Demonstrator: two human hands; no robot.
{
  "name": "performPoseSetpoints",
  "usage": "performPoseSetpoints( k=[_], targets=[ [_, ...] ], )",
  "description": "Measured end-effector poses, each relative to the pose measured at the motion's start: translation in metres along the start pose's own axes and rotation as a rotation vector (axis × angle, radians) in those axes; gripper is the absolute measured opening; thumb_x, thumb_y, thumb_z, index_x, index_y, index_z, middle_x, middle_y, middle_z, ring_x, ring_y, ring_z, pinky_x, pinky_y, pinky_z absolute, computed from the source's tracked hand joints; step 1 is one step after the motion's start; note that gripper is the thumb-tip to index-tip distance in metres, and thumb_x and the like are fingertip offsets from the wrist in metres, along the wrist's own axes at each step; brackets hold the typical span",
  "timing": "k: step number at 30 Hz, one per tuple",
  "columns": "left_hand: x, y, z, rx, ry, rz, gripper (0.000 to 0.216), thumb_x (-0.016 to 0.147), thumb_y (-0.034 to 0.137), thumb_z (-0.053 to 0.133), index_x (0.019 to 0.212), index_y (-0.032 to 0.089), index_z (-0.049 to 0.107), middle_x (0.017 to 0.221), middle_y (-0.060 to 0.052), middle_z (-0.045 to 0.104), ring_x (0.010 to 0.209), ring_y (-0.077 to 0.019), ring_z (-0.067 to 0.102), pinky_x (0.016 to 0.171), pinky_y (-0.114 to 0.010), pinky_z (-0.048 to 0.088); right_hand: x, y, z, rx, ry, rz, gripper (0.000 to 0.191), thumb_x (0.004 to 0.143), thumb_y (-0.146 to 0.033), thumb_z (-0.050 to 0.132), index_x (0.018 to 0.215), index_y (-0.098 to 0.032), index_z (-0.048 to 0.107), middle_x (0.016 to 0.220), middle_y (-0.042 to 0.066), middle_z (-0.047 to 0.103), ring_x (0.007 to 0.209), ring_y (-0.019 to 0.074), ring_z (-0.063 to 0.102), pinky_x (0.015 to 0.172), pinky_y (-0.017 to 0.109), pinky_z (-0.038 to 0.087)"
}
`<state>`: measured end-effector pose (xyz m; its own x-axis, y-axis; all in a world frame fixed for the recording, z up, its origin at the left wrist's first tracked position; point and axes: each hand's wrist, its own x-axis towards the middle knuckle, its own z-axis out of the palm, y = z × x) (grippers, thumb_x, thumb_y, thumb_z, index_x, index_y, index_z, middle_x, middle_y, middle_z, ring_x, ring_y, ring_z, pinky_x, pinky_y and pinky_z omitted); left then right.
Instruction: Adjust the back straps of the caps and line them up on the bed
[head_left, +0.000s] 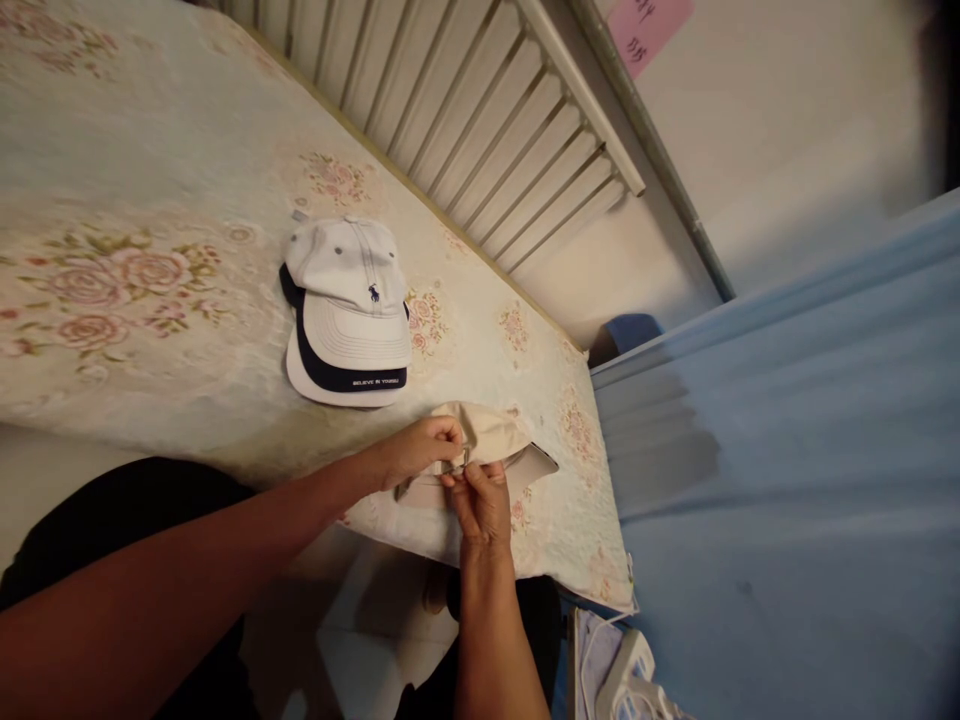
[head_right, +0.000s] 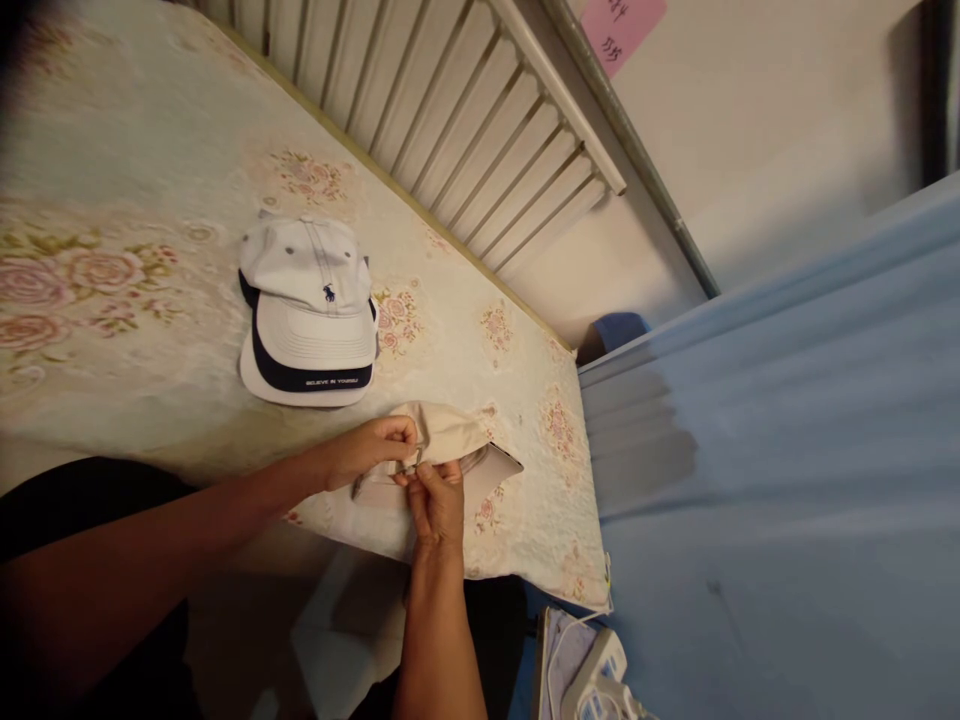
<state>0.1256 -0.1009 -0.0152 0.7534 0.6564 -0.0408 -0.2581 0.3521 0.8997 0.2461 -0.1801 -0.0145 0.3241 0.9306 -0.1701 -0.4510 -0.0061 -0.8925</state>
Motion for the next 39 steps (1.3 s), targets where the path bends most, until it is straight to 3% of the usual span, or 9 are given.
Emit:
performPoseSetpoints(
  k=[10,20,28,34,39],
  targets=[
    [-0.001,-0.001,0.000,-0.047,-0.032,-0.019,0.011,0.070,0.021,0.057,0.070,0.019,0.047,0.066,0.005,0.051,0.059,-0.0108,0.054,0.056,-0.023,0.046,-0.002,-0.003,0.002,-0.031,-0.029,-0.003,0.028,0.060,-0.021,0.080,0.082,-0.021,0.063,0.068,-0.005,0.065,0.054,0.0085,0.055,0.055,0.024,0.051],
    [-0.003,0.002,0.002,-0.038,0.034,-0.005,0.020,0.070,0.028,0.063,0.068,0.019,0.045,0.064,0.005,0.049,0.057,-0.0090,0.050,0.054,-0.021,0.041,0.001,-0.002,0.000,-0.036,-0.013,-0.003,0.032,0.060,-0.023,0.081,0.088,-0.022,0.066,0.077,-0.003,0.069,0.059,0.0096,0.059,0.054,0.023,0.051],
    [-0.005,0.003,-0.004,0.043,-0.036,0.021,0.015,0.072,0.028,0.063,0.074,0.017,0.052,0.069,0.004,0.050,0.064,-0.0097,0.050,0.059,-0.022,0.042,0.001,-0.003,-0.003,-0.037,0.045,-0.015,0.032,0.059,-0.022,0.081,0.087,-0.022,0.065,0.078,-0.004,0.069,0.053,0.0070,0.056,0.053,0.022,0.052],
    [-0.002,-0.004,0.006,-0.118,0.044,-0.023,0.019,0.071,0.025,0.063,0.070,0.018,0.045,0.066,0.006,0.050,0.057,-0.0079,0.053,0.059,-0.024,0.050,0.000,-0.001,0.004,-0.041,-0.002,-0.045,0.033,0.060,-0.021,0.079,0.090,-0.024,0.065,0.077,-0.004,0.068,0.058,0.0091,0.057,0.056,0.024,0.049],
    [-0.002,-0.005,0.009,-0.112,0.136,-0.014,0.019,0.073,0.023,0.062,0.072,0.019,0.043,0.060,0.007,0.053,0.050,-0.0065,0.053,0.051,-0.020,0.048,0.000,-0.001,0.010,-0.055,-0.025,-0.078,0.034,0.061,-0.019,0.078,0.092,-0.024,0.066,0.079,-0.003,0.068,0.060,0.0092,0.057,0.060,0.025,0.049]
  ],
)
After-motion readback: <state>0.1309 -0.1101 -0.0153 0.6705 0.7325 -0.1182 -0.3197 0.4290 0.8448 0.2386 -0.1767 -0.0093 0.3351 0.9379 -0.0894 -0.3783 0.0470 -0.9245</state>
